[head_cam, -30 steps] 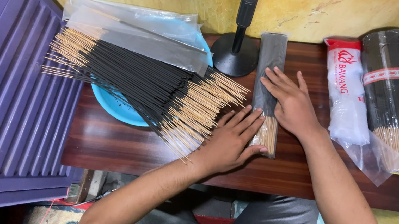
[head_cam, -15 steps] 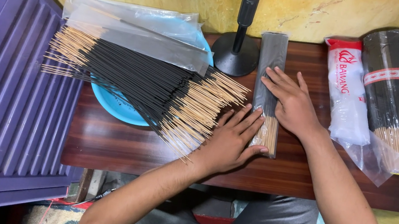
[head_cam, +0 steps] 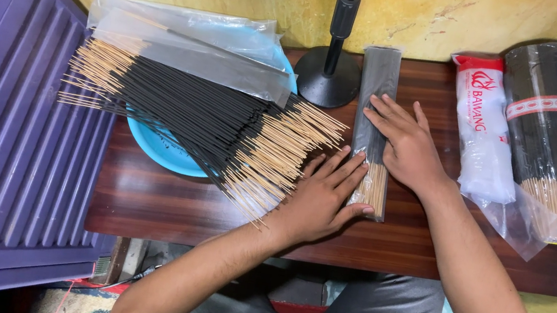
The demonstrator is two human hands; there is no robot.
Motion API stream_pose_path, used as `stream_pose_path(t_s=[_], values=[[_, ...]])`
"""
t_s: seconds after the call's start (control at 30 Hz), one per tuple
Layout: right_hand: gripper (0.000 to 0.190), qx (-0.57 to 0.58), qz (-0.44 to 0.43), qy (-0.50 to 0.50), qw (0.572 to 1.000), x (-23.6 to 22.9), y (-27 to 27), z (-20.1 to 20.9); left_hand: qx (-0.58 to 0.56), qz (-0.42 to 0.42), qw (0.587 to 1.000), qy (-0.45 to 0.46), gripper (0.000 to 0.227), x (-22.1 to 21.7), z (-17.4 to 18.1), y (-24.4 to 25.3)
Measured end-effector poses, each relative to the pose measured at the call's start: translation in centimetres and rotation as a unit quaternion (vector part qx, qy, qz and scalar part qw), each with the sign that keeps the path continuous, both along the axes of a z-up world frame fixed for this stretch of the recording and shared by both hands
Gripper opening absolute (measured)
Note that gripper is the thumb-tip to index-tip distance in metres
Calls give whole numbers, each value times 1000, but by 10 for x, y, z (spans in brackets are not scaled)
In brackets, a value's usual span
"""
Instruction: Packaging incense sticks by manually inserting bundles into long plastic sleeves on a wooden table.
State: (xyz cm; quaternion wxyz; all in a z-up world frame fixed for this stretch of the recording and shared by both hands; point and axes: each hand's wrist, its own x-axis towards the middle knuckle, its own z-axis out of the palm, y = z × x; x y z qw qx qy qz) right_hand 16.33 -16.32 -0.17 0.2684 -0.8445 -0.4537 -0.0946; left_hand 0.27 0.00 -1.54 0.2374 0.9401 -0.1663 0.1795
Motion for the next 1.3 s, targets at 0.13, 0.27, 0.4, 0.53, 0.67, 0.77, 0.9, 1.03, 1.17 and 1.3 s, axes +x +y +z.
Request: stream_pose_path(t_s=[0.13, 0.27, 0.4, 0.53, 0.67, 0.77, 0.9, 1.03, 1.17, 1.3], values=[[74, -1, 1, -4, 1000, 1, -1, -2, 2, 1, 1000, -1, 72, 0, 0, 0], [75, 0, 0, -1, 1000, 1, -1, -2, 2, -1, 1000, 7, 72, 0, 2, 0], [76, -4, 3, 7, 1000, 1, -1, 0, 0, 0, 1000, 0, 72, 0, 1, 0], [75, -3, 3, 9, 1000, 1, -1, 0, -1, 0, 1000, -3, 72, 0, 2, 0], [75, -1, 3, 10, 1000, 1, -1, 1, -3, 0, 1000, -4, 72, 0, 1, 0], [74, 0, 3, 15, 1000, -1, 1, 4, -5, 3, 1000, -8, 71, 0, 1, -1], [75, -8, 3, 7, 1000, -1, 0, 5, 1, 5, 1000, -17, 70, 0, 1, 0], [76, -10, 4, 7, 1000, 0, -1, 4, 1, 6, 1000, -22, 69, 0, 1, 0], [77, -7, 8, 4, 1000, 4, -3, 0, -9, -7, 1000, -20, 66, -10, 15, 1], [75, -8, 15, 1, 1000, 3, -3, 0, -55, -34, 998, -22, 55, -24, 34, 5]])
